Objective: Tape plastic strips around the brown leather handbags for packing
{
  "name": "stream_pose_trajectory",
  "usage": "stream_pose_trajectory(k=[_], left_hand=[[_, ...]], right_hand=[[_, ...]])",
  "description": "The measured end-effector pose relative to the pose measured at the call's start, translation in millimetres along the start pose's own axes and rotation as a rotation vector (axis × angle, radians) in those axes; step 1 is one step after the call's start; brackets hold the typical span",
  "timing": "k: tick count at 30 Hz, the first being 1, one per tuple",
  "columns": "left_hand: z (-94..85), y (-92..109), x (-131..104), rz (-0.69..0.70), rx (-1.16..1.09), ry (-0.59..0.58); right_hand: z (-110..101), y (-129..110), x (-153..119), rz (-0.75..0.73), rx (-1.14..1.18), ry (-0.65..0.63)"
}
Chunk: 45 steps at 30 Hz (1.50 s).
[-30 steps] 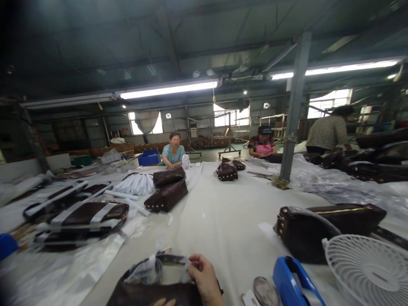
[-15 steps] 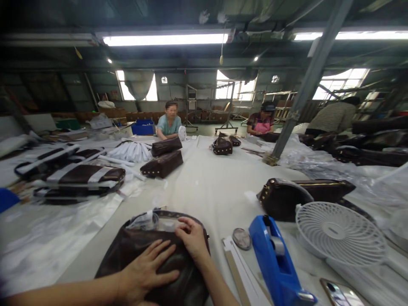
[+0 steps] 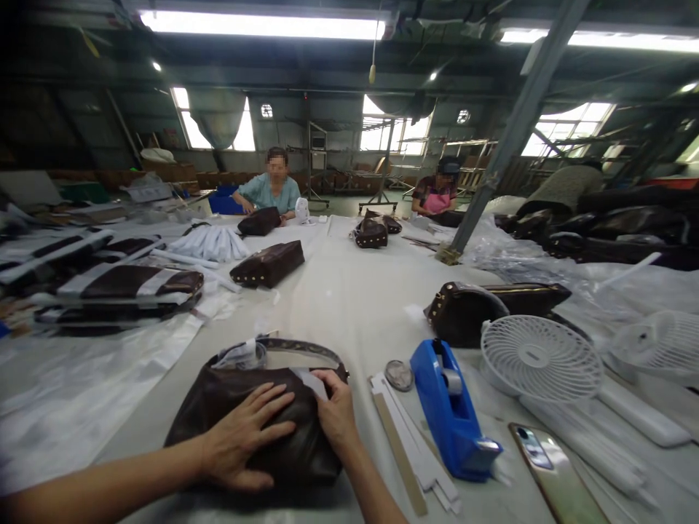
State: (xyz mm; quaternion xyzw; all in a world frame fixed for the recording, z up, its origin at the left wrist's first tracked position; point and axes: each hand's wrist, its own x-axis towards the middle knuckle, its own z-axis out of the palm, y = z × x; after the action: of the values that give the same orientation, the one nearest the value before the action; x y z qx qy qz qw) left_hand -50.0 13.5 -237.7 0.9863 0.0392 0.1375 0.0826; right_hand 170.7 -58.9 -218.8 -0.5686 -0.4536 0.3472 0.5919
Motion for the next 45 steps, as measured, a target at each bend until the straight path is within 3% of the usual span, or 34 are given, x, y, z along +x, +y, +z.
stream_pose_trajectory(k=[4, 8, 11, 13, 17, 22, 24, 26, 29, 32, 39, 45], left_hand=[[13.8, -4.2, -8.1, -0.037, -0.085, 0.156], [17.4, 1.6, 12.9, -0.340, -0.143, 0.327], [9.5, 7.2, 48.3, -0.567, -0.164, 0.234], [3.8, 5.4, 72.0, -0.594, -0.218, 0.135], [0.5, -9.2, 103.0, -0.579, -0.311, 0.091], [5.1, -23.0, 119.5, -0.610, -0.403, 0.138], [7.2, -26.0, 123.6, -0.620, -0.436, 0.167], [9.0, -29.3, 125.6, -0.637, -0.467, 0.195], [10.8, -35.0, 124.4, -0.672, -0.502, 0.243], [12.0, -40.6, 120.6, -0.706, -0.524, 0.300], [18.9, -50.6, 114.2, -0.845, -0.520, 0.437], [26.0, -57.1, 112.2, -0.984, -0.499, 0.553]], right_hand=[[0.7, 0.6, -6.5, -0.065, -0.099, -0.012], [2.3, -1.5, -11.9, -0.190, -0.287, -0.064], [2.0, -5.4, -12.5, -0.245, -0.342, -0.086], [-2.1, -8.0, -16.9, -0.223, -0.351, 0.016], [-14.9, -0.3, -58.1, -0.003, -0.333, 0.410], [-5.8, 34.9, -143.1, 0.189, -0.406, 0.496], [4.5, 41.3, -161.7, 0.287, -0.439, 0.448], [14.2, 38.4, -167.0, 0.398, -0.515, 0.309], [25.6, 24.0, -160.6, 0.510, -0.681, 0.053], [33.9, 12.0, -153.0, 0.536, -0.789, -0.068], [39.9, 13.3, -158.0, 0.446, -0.896, -0.034], [36.9, 19.1, -158.1, 0.424, -0.694, 0.078]])
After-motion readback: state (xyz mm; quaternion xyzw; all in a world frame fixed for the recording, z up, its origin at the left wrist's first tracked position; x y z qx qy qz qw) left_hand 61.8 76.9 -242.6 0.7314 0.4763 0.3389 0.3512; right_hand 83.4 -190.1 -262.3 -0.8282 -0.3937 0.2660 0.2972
